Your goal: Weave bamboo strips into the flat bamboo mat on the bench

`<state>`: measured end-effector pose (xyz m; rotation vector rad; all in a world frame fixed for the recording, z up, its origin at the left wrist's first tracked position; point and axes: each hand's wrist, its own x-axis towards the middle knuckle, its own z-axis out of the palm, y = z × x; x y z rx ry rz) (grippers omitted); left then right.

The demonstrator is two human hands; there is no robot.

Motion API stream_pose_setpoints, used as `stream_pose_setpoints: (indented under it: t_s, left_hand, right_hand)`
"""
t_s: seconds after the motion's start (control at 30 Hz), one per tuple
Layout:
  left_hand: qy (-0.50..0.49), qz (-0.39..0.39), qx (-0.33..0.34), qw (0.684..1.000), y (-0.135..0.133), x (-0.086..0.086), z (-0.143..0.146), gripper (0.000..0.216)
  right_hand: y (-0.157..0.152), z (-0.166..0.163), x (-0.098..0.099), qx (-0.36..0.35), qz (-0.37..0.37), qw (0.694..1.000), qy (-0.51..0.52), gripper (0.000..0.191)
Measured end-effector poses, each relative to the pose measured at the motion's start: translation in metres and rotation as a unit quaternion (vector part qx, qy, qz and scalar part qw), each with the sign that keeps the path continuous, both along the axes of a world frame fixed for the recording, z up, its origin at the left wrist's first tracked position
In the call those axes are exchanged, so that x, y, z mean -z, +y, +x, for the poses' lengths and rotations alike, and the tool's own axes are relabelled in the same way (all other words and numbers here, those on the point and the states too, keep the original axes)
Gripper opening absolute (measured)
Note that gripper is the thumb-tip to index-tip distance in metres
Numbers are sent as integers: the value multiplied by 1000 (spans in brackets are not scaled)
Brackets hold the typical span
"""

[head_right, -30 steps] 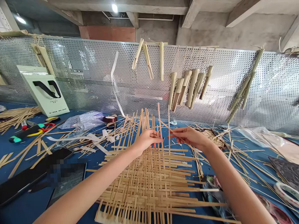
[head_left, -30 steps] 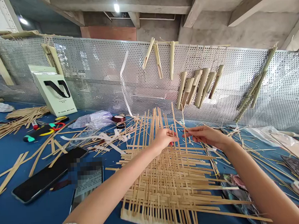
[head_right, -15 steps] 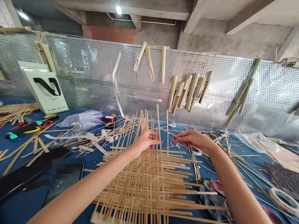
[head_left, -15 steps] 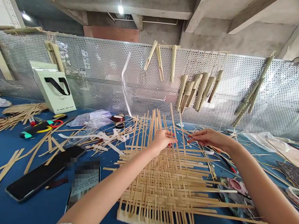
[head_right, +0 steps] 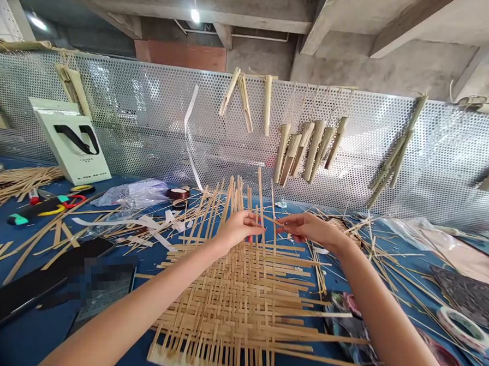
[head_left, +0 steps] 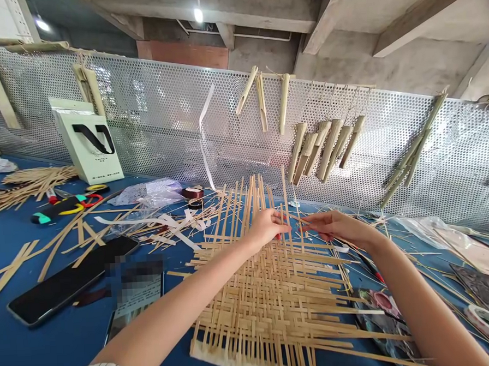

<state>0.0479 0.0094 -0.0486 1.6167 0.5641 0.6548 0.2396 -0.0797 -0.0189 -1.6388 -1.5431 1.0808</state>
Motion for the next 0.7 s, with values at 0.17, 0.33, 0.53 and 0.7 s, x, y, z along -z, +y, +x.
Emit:
stream_pose_setpoints:
  t_s: [0.17,0.33,0.53,0.7]
  left_hand:
    - [-5,-1,-24,1000,-5,-5,-2,50]
    - [-13,17,-28,999,-8,-8,-3,54]
    - [-25,82,1,996,-13,-22,-9,29]
    - [-34,118,3,992,-27,-41,-20,30]
  right_hand:
    - [1,-5,-2,-5,32,999,0,30]
    - [0,-5,-4,-7,44,999,4,28]
    - [0,-3,-7,-13,83,996,-5,23]
    - [-16,-20,-28,-13,96,995,17,35]
